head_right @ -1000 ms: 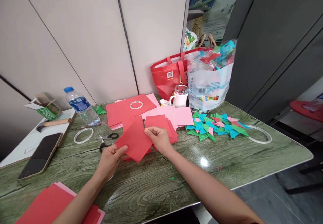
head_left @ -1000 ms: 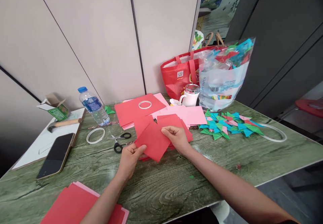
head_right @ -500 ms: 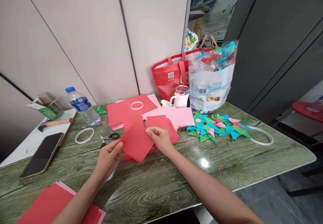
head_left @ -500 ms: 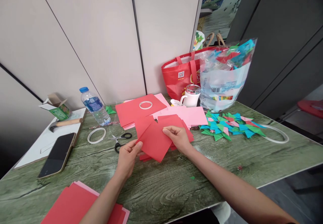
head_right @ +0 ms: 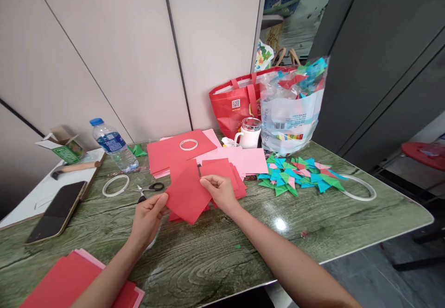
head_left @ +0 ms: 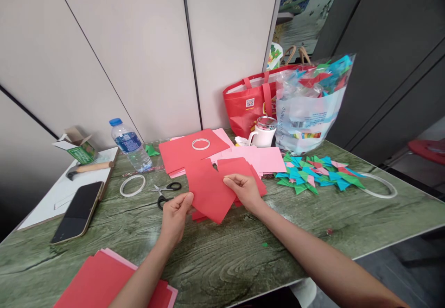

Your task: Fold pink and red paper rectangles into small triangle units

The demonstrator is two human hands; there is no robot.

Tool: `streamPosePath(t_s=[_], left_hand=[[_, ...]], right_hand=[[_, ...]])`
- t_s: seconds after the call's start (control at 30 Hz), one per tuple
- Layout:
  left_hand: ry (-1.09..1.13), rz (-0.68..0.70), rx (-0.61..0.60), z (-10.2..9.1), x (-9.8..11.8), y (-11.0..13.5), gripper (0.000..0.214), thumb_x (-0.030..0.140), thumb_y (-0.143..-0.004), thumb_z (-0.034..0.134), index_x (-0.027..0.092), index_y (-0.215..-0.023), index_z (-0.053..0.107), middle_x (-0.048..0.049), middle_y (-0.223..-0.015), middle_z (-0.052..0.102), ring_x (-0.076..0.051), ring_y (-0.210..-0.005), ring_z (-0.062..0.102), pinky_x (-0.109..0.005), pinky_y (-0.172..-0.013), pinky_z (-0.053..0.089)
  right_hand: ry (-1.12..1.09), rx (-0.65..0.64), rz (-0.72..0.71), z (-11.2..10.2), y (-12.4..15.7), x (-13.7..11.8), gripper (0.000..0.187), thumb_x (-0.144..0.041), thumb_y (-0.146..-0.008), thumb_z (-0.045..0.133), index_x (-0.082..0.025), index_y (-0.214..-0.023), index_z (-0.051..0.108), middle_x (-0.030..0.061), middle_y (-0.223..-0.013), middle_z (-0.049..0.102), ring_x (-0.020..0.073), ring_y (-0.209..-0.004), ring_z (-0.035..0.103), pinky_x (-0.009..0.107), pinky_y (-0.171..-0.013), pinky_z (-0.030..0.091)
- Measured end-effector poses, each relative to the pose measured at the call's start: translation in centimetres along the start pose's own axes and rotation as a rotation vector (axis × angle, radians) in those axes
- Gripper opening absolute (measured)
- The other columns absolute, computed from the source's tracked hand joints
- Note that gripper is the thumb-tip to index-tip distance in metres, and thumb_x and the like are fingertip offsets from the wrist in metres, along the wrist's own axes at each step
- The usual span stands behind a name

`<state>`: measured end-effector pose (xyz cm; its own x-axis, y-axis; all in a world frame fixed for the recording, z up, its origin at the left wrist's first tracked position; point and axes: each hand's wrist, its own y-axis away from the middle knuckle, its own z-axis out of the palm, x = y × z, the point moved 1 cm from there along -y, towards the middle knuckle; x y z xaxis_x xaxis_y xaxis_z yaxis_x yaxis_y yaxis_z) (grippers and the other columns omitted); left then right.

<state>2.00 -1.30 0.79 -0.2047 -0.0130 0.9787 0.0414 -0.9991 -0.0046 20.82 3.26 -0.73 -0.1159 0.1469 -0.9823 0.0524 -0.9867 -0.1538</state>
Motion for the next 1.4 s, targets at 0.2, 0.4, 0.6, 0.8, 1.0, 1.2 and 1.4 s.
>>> streamPosePath(t_s=[0.2,0.4,0.6,0.8,1.0,1.2,1.4], left_hand=[[-0.057,-0.165,-0.185,0.7,-0.2,0.4,0.038,0.045,-0.061,0.068,0.011,-0.078,0.069,-0.0111,-0.082,0.071,-0.025,-0.073,0.065,-0.037,-0.066,0.053],[-0.174,-0.261,-0.351,1.1,-0.4,0.9,0.034,0.043,-0.069,0.062,0.011,-0.072,0.071,-0.0111,-0.067,0.070,-0.024,-0.062,0.066,-0.038,-0.064,0.054],[-0.145,-0.264,-0.336,1.0,-0.8,1.0,0.038,0.043,-0.070,0.061,0.006,-0.074,0.070,-0.0132,-0.064,0.070,-0.024,-0.061,0.067,-0.033,-0.060,0.055],[-0.150,-0.342,-0.364,1.1,-0.8,1.1,0.045,0.047,-0.068,0.061,0.003,-0.072,0.068,-0.0166,-0.070,0.070,-0.026,-0.065,0.068,-0.035,-0.062,0.055],[-0.179,-0.415,-0.475,1.6,-1.3,1.7,0.049,0.049,-0.073,0.056,0.001,-0.074,0.067,-0.0223,-0.083,0.069,-0.025,-0.066,0.068,-0.033,-0.060,0.055],[-0.172,-0.419,-0.478,1.5,-1.1,1.8,0.046,0.045,-0.074,0.056,0.000,-0.072,0.066,-0.0217,-0.076,0.069,-0.025,-0.062,0.068,-0.033,-0.056,0.055],[-0.191,-0.393,-0.438,1.6,-1.0,1.7,0.043,0.048,-0.071,0.057,0.005,-0.069,0.060,-0.0149,-0.060,0.069,-0.023,-0.053,0.066,-0.029,-0.047,0.053]], right_hand=[[-0.055,0.050,0.013,0.1,-0.1,0.2,0.031,-0.044,-0.065,0.064,-0.015,-0.074,0.066,0.0056,-0.077,0.069,0.0198,-0.072,0.061,0.032,-0.065,0.048],[-0.084,0.019,0.009,0.5,0.3,0.4,0.027,-0.042,-0.067,0.064,-0.016,-0.074,0.065,0.0046,-0.076,0.068,0.0184,-0.070,0.060,0.031,-0.065,0.048],[-0.086,0.022,0.015,0.6,0.3,0.6,0.029,-0.044,-0.066,0.064,-0.015,-0.074,0.066,0.0048,-0.075,0.068,0.0182,-0.068,0.060,0.030,-0.063,0.048],[-0.128,0.026,0.019,0.5,0.2,0.4,0.027,-0.041,-0.067,0.064,-0.016,-0.075,0.066,0.0036,-0.076,0.069,0.0166,-0.068,0.060,0.028,-0.063,0.048],[-0.150,0.058,0.014,0.3,0.0,0.2,0.024,-0.038,-0.066,0.066,-0.016,-0.074,0.066,0.0024,-0.074,0.068,0.0157,-0.066,0.060,0.028,-0.063,0.047],[-0.163,0.039,0.025,0.4,0.2,0.3,0.022,-0.037,-0.066,0.066,-0.016,-0.073,0.066,0.0014,-0.073,0.068,0.0148,-0.065,0.059,0.027,-0.062,0.047],[-0.176,0.047,0.015,0.3,0.1,0.4,0.022,-0.037,-0.068,0.065,-0.016,-0.073,0.066,0.0017,-0.072,0.068,0.0153,-0.066,0.060,0.028,-0.062,0.048]])
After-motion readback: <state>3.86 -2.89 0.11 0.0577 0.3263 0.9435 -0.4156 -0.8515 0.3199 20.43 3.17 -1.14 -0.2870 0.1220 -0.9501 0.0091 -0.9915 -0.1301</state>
